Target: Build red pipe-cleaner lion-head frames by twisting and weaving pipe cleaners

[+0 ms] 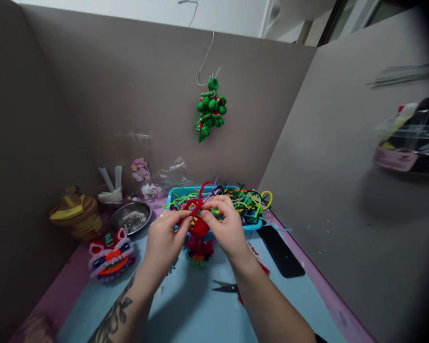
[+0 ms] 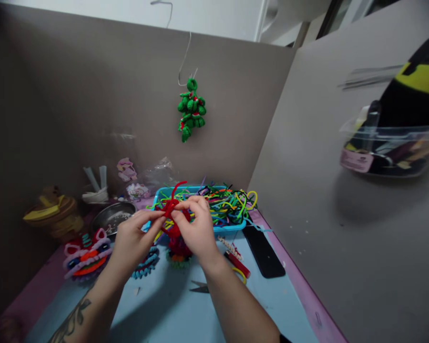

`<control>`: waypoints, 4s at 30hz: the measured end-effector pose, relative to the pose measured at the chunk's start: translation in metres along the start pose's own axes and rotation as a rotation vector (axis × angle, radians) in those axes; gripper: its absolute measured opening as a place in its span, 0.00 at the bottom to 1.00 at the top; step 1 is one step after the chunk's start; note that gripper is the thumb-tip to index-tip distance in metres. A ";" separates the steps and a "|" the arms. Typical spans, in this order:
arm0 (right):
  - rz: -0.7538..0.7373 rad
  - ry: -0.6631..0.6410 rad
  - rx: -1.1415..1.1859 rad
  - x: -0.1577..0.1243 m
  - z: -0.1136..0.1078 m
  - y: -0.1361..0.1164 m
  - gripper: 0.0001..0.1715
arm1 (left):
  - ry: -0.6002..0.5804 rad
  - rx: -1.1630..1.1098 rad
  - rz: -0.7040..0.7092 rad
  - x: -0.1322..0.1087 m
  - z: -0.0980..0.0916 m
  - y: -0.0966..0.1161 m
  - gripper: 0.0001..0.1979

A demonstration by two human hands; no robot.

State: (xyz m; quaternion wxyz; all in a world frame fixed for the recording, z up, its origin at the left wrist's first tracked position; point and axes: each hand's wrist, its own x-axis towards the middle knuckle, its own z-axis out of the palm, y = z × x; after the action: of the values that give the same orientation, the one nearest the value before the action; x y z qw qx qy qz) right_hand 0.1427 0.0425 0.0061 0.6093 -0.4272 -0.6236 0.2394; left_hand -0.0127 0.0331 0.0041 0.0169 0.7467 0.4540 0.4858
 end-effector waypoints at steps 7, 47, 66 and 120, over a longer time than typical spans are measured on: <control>0.004 0.041 -0.131 -0.007 0.012 -0.003 0.04 | 0.040 0.056 0.015 -0.005 0.005 0.004 0.06; -0.101 -0.323 -0.137 0.001 -0.009 0.000 0.05 | -0.144 -0.300 -0.119 0.009 -0.028 -0.011 0.12; -0.028 -0.448 0.150 0.006 -0.017 0.010 0.09 | -0.320 -0.286 -0.033 0.013 -0.026 -0.003 0.13; 0.192 -0.062 0.262 0.008 -0.009 0.018 0.14 | -0.279 -0.247 -0.275 0.009 -0.007 0.006 0.12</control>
State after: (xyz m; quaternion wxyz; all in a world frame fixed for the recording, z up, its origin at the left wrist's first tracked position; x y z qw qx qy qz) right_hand 0.1567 0.0571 -0.0030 0.6147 -0.3939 -0.5619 0.3889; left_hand -0.0134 0.0327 0.0169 0.2370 0.7300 0.4819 0.4227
